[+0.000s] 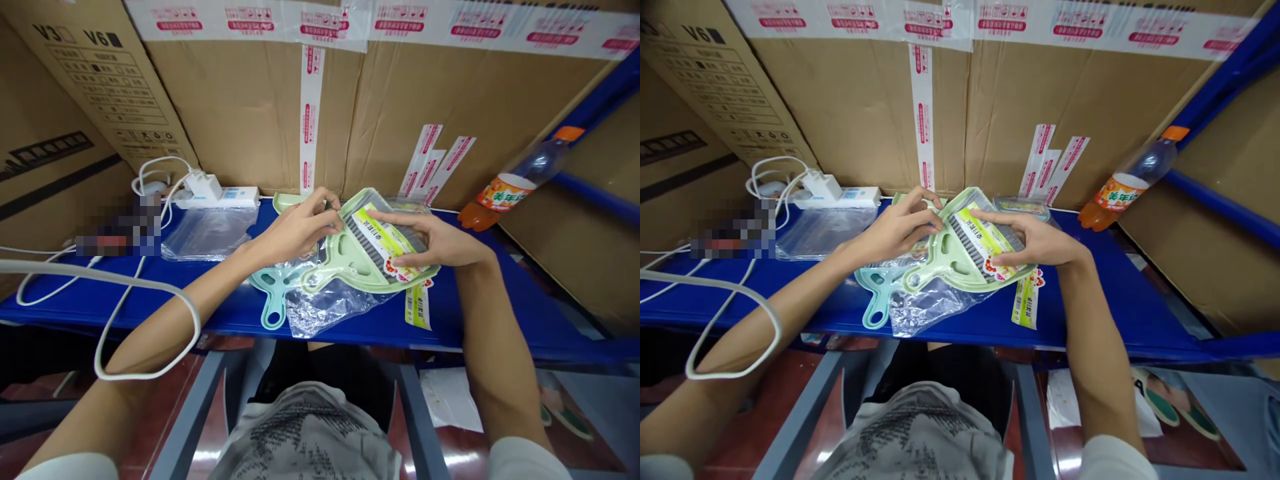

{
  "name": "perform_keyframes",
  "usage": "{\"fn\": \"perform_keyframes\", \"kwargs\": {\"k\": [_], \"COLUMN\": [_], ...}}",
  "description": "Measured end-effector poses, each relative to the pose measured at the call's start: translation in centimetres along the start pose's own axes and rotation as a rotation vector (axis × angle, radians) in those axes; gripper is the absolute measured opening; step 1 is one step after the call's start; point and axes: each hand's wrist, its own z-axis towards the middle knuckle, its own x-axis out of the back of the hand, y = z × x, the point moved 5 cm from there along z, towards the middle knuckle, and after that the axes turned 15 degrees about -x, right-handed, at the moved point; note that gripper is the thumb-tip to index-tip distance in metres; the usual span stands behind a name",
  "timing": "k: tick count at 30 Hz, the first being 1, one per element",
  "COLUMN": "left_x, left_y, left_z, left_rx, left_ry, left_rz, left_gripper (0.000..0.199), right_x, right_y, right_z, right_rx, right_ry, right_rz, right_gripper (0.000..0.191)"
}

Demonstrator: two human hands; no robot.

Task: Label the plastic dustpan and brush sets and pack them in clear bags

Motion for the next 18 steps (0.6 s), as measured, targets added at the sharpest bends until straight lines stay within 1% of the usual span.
{"fn": "perform_keyframes", "kwargs": {"k": [3, 5, 7, 8, 9, 10, 11, 12, 13, 14, 15, 16, 17, 18], "left_x": [-0.3, -0.1, 1.2, 2.3, 3.7, 5.4, 7.0, 8.5, 9.5, 9.7, 9.2, 7.9, 6.4, 5.0], "left_y": [0.3, 0.5, 0.5, 0.3, -0.2, -1.0, -2.1, -3.4, -4.7, -6.2, -7.8, -9.1, -10.0, -10.5], "left_z": [0.3, 0.5, 0.7, 0.6, 0.3, -0.2, -1.0, -2.2, -3.4, -4.6, -5.5, -6.2, -6.7, -7.1], "left_rx": [0.0, 0.012, 0.009, 0.014, 0.017, 0.048, 0.117, 0.175, 0.198, 0.243, 0.334, 0.453, 0.55, 0.624], "left_ry": [-0.027, -0.041, -0.016, 0.03, 0.108, 0.225, 0.368, 0.548, 0.721, 0.819, 0.835, 0.787, 0.711, 0.663], "left_rz": [0.056, 0.067, 0.065, 0.065, 0.066, 0.066, 0.07, 0.055, -0.028, -0.153, -0.31, -0.487, -0.659, -0.788], "left_gripper": [0.018, 0.02, 0.019, 0.019, 0.024, 0.029, 0.031, 0.031, 0.032, 0.036, 0.042, 0.044, 0.043, 0.039], "right_x": [-1.5, -2.4, -3.2, -3.5, -3.7, -3.8, -3.8, -3.6, -3.4, -3.0, -2.6, -2.2, -1.8, -1.4], "right_y": [-0.3, -0.3, -0.2, -0.1, 0.0, 0.2, 0.5, 0.8, 1.1, 1.4, 1.8, 2.1, 2.5, 2.9], "right_z": [0.6, 1.2, 1.9, 2.2, 2.6, 2.9, 3.3, 3.5, 3.8, 4.0, 4.2, 4.4, 4.6, 4.8], "right_rx": [0.014, 0.015, 0.032, 0.046, 0.061, 0.076, 0.09, 0.106, 0.121, 0.135, 0.146, 0.154, 0.16, 0.166], "right_ry": [-0.049, -0.052, -0.008, 0.027, 0.068, 0.109, 0.148, 0.187, 0.223, 0.261, 0.302, 0.343, 0.384, 0.424], "right_rz": [-0.013, 0.009, 0.056, 0.089, 0.13, 0.18, 0.235, 0.289, 0.335, 0.368, 0.384, 0.385, 0.378, 0.367], "right_gripper": [0.093, 0.093, 0.093, 0.093, 0.093, 0.094, 0.097, 0.1, 0.103, 0.107, 0.11, 0.111, 0.112, 0.113]}}
